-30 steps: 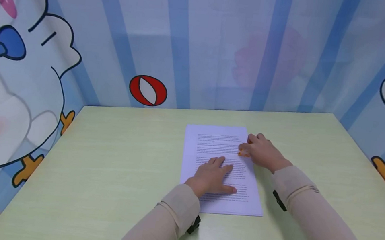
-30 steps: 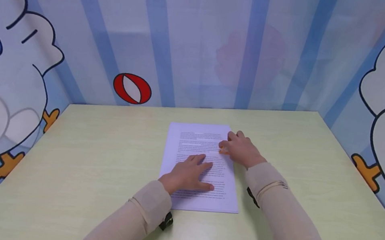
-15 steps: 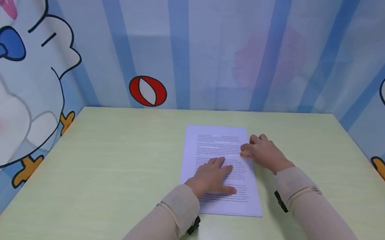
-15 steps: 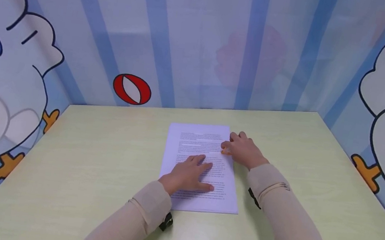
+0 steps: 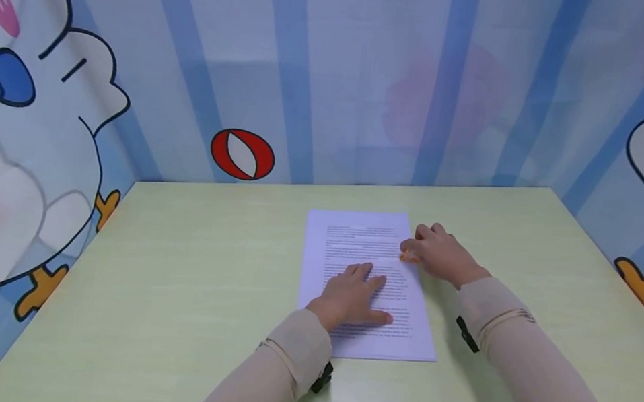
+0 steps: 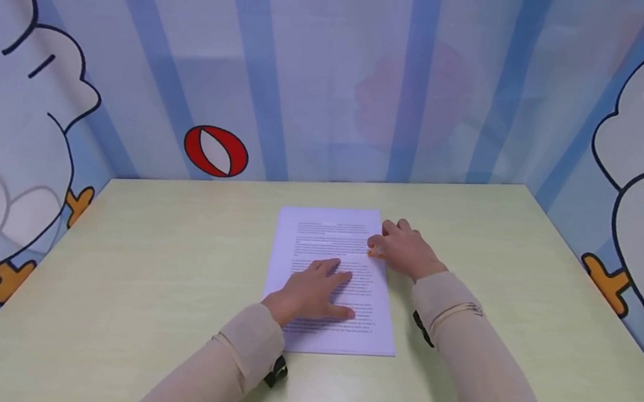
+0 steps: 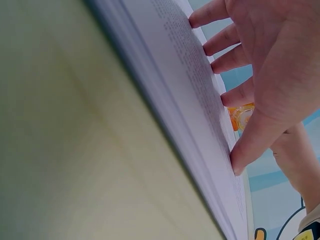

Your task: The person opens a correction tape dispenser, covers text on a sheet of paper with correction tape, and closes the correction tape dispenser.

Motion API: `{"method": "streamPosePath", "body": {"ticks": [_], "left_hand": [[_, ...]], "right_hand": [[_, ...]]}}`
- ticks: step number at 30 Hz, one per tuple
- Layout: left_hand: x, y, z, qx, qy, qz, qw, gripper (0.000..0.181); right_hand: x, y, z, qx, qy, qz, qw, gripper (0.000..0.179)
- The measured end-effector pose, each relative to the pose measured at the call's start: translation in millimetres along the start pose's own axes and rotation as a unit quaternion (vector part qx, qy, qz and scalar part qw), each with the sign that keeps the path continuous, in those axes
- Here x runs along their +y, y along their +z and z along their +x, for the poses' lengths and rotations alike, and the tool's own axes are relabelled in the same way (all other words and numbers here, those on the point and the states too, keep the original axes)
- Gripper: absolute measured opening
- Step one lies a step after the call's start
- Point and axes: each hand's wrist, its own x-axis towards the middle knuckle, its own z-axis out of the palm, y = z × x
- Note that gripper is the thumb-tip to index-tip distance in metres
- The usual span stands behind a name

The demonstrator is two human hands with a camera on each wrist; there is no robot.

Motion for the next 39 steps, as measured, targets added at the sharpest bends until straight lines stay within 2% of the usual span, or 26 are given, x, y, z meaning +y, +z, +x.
{"method": "streamPosePath", "body": {"ticks": [3, 6, 8, 18, 22, 28, 32, 34, 36, 37, 39], "left_hand": [[2.0, -1.8, 0.1, -0.001, 0.002, 0.000, 1.0000, 0.079], [5.1, -3.5, 0.6, -0.002, 0.005, 0.001, 1.0000, 0.079], [6.7, -4.1, 0.9, -0.003, 0.005, 0.002, 1.0000, 0.079], [5.9, -2.9, 2.9, 0.000, -0.005, -0.004, 1.0000, 0.080], [6.6, -4.9, 2.3, 0.002, -0.008, -0.010, 0.9999, 0.080], [7.9, -7.1, 4.9, 0.020, 0.000, -0.018, 0.9996, 0.079], [4.4, -10.0, 7.3, 0.067, -0.002, -0.029, 0.9974, 0.076], [1.8, -12.9, 7.0, 0.094, -0.008, -0.059, 0.9938, 0.071], [-1.4, -16.1, 5.8, 0.118, -0.011, -0.116, 0.9862, 0.063], [-3.0, -17.3, 5.1, 0.128, -0.012, -0.152, 0.9800, 0.059], [-5.9, -19.5, 3.3, 0.145, -0.011, -0.230, 0.9622, 0.052]], "right_hand": [[5, -1, -0.8, -0.027, 0.043, 0.062, 0.9968, 0.024], [12, -4, -3.4, -0.041, 0.096, 0.130, 0.9860, 0.026], [14, -6, -5.5, -0.040, 0.116, 0.157, 0.9799, 0.028], [13, -8, -9.8, -0.034, 0.146, 0.208, 0.9666, 0.029], [9, -3, -10.6, -0.030, 0.177, 0.231, 0.9562, 0.034], [-1, 0, -9.4, -0.016, 0.216, 0.307, 0.9268, 0.042], [-8, -8, -6.1, -0.020, 0.229, 0.356, 0.9058, 0.041], [-14, -14, -4.0, -0.028, 0.230, 0.395, 0.8889, 0.041], [-20, -18, -1.6, -0.040, 0.225, 0.440, 0.8683, 0.042], [-23, -20, -0.6, -0.044, 0.219, 0.465, 0.8570, 0.042], [-30, -22, 1.5, -0.054, 0.210, 0.499, 0.8392, 0.042]]}}
